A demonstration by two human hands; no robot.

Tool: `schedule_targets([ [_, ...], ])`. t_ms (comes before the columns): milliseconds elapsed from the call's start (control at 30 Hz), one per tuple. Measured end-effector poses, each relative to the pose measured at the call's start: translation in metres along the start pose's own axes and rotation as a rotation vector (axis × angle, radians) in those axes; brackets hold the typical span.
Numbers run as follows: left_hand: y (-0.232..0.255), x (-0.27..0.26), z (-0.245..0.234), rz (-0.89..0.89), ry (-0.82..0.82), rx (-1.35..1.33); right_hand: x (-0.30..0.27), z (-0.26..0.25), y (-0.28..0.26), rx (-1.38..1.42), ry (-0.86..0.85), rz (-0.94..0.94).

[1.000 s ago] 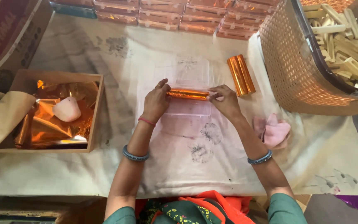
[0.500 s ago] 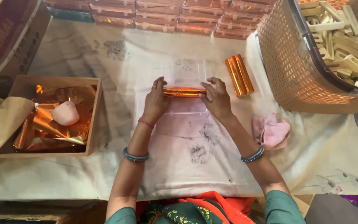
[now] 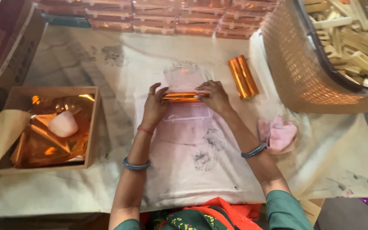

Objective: The person is assembling and cleaning small wooden components and placing them in clear plastic boxes.

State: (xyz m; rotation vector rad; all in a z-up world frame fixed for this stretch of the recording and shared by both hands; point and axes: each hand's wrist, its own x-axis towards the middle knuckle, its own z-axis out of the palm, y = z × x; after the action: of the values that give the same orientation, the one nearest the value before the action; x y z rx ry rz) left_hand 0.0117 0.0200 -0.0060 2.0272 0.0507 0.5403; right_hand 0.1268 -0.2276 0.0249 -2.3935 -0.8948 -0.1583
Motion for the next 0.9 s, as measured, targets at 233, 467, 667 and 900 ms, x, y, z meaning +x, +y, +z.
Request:
schedule_targets([
  [233,-0.01,-0.004,-0.001,0.005,0.008,0.031,-0.031,-0.028,0.027,0.208,0.264,-0.015],
  [467,-0.012,-0.004,0.005,-0.01,0.07,0.039,-0.027,-0.082,0.083,-0.46,0.381,0.26],
  [667,-0.015,-0.004,0.005,0.014,0.066,0.047,-0.019,-0.07,0.075,-0.577,0.319,0.341],
  [900,-0.009,-0.005,0.004,0.018,0.087,0.069,-0.02,-0.051,0.076,-0.574,0.289,0.337],
])
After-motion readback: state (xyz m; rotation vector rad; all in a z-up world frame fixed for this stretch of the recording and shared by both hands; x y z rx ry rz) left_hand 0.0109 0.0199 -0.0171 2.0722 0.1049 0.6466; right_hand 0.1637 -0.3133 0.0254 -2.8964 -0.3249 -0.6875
